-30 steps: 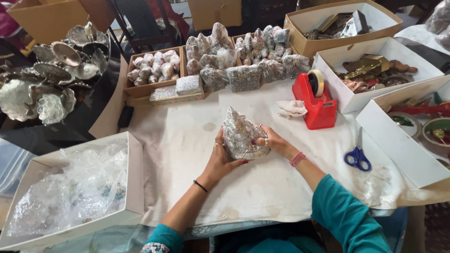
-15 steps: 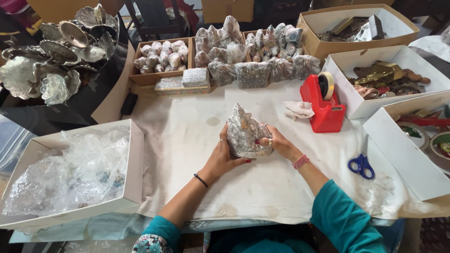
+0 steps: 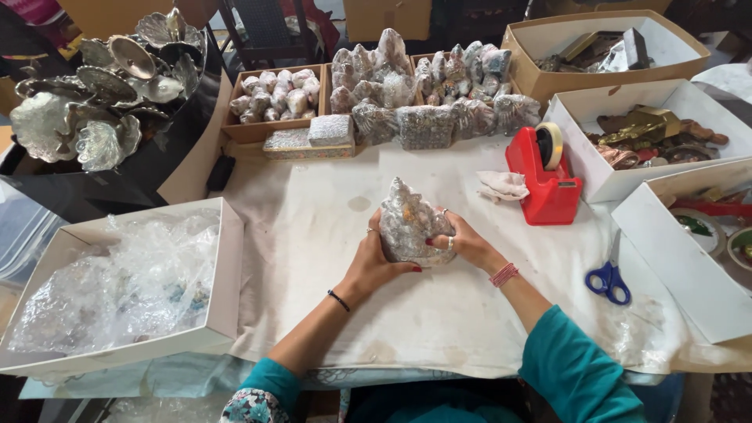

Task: The person unwraps a small decorative figurine from bubble wrap, wipes it with a cloth, and then re-wraps it in bubble wrap. The person handles the figurine and bubble wrap by hand, placing the wrapped item on the table among other packaged items.

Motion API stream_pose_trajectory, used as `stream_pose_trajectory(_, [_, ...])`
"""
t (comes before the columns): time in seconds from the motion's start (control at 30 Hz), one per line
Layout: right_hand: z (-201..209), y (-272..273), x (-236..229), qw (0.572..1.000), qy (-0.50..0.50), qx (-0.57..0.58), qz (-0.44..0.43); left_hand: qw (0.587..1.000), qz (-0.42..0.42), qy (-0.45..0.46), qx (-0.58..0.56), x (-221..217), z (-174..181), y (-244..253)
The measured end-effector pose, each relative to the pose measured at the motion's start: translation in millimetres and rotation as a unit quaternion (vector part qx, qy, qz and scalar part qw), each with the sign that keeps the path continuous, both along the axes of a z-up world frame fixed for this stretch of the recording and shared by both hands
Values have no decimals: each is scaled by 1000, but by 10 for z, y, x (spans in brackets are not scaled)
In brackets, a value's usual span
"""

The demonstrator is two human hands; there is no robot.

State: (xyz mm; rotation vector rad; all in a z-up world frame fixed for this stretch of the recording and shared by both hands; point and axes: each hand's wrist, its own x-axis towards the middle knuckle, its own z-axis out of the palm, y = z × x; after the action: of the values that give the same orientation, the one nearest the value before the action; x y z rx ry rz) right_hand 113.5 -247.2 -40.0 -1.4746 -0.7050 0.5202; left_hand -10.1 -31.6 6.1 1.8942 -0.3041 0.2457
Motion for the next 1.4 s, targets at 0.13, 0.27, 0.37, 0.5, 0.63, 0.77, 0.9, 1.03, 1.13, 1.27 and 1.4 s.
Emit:
stream_pose_trajectory(0.13, [5, 47, 30, 997, -63, -17, -39, 999, 44, 21, 19, 48, 57, 69])
stream_pose_trajectory(0.27, [-258, 110, 93, 980, -115, -46, -154, 993, 119, 4, -4, 93, 107, 223])
stream_pose_trajectory(0.37, [-202, 164, 28, 961, -164, -69, -213, 991, 122, -46, 27, 263, 100, 363])
stream_pose_trajectory(0.5, [108, 155, -236, 916, -313, -140, -208, 978, 116, -125, 119, 762, -192, 675])
stream_pose_trajectory(0.63, [236, 107, -331, 888, -382, -174, -188, 979, 147, -96, 101, 1162, -200, 626])
stream_pose_trajectory(0.77, [259, 70, -270, 880, -399, -194, -169, 975, 179, -91, 98, 1432, -275, 752])
stream_pose_trajectory(0.9, [221, 31, -274, 878, -398, -205, -170, 983, 180, 22, -5, 1227, -185, 962])
stream_pose_trajectory(1.03, [190, 37, -250, 873, -405, -206, -176, 990, 95, -27, -100, 1245, -702, 1884])
stream_pose_trajectory(1.13, [151, 77, -260, 867, -418, -200, -181, 974, 186, -127, 16, 904, -605, 2306])
stream_pose_trajectory(1.27, [188, 90, -291, 859, -430, -209, -183, 902, 398, -132, 100, 836, -718, 2663])
stream_pose_trajectory(1.4, [213, 97, -320, 862, -418, -229, -174, 829, 524, -168, 101, 890, -655, 2500])
